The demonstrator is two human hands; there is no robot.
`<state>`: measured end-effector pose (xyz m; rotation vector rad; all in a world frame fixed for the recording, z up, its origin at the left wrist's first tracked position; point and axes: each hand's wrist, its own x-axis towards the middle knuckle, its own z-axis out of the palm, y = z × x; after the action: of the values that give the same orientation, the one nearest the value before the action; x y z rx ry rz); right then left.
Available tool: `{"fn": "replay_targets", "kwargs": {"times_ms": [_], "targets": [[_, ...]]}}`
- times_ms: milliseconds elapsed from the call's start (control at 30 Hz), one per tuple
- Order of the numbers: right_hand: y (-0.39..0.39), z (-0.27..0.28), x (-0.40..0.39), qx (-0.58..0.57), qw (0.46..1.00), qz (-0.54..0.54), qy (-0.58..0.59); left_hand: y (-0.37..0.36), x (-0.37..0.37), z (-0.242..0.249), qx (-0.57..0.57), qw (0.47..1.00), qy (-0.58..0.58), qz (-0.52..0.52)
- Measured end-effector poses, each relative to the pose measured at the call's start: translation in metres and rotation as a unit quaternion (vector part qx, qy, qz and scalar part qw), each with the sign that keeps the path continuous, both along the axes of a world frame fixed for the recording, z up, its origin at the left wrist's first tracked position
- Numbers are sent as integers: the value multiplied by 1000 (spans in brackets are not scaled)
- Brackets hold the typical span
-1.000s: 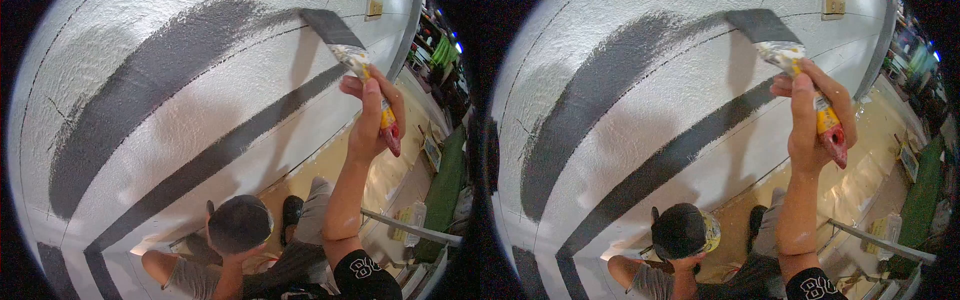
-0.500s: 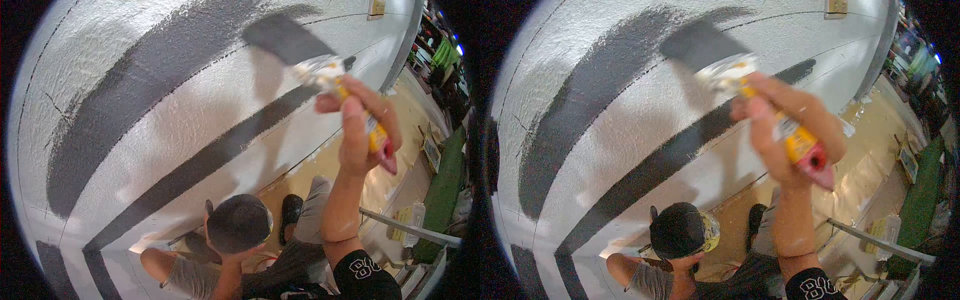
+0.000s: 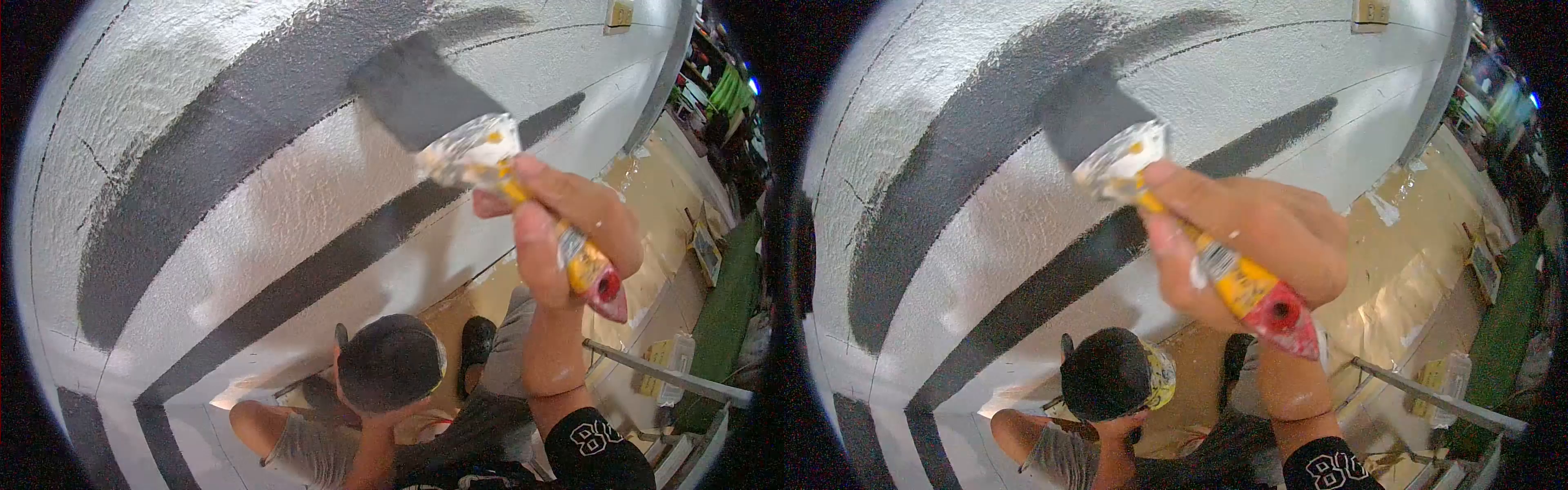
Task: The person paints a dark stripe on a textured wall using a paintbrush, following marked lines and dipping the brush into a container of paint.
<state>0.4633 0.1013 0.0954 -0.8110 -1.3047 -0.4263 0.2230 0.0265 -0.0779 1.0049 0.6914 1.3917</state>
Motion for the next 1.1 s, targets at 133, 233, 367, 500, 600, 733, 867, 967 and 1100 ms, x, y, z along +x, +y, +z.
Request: {"fn": "replay_targets", "kwargs": {"times_ms": [133, 233, 367, 500, 600, 733, 867, 967, 1100], "targets": [[-3, 1, 7, -54, 998, -7, -27, 8, 0, 5, 134, 981, 142, 11], [8, -2, 22, -27, 996, 15, 88, 12, -8, 3, 196, 911, 342, 126], [8, 0, 29, -15, 987, -51, 153, 9, -8, -16, 43, 994, 92, -49], [9, -6, 16, -17, 996, -41, 78, 23, -4, -4, 268, 914, 265, 149], [2, 5, 1, -17, 999, 9, -30, 21, -2, 10, 268, 909, 295, 126], [-10, 9, -2, -77, 989, 64, -109, 15, -1, 9, 218, 926, 281, 125], [1, 0, 9, -65, 994, -14, 88, 6, 0, 3, 134, 953, 240, 129], [2, 2, 20, -39, 990, -42, 132, 8, -3, 2, 147, 952, 243, 118], [3, 1, 18, -2, 988, -20, 156, 8, -5, 1, 160, 952, 238, 105]]}}
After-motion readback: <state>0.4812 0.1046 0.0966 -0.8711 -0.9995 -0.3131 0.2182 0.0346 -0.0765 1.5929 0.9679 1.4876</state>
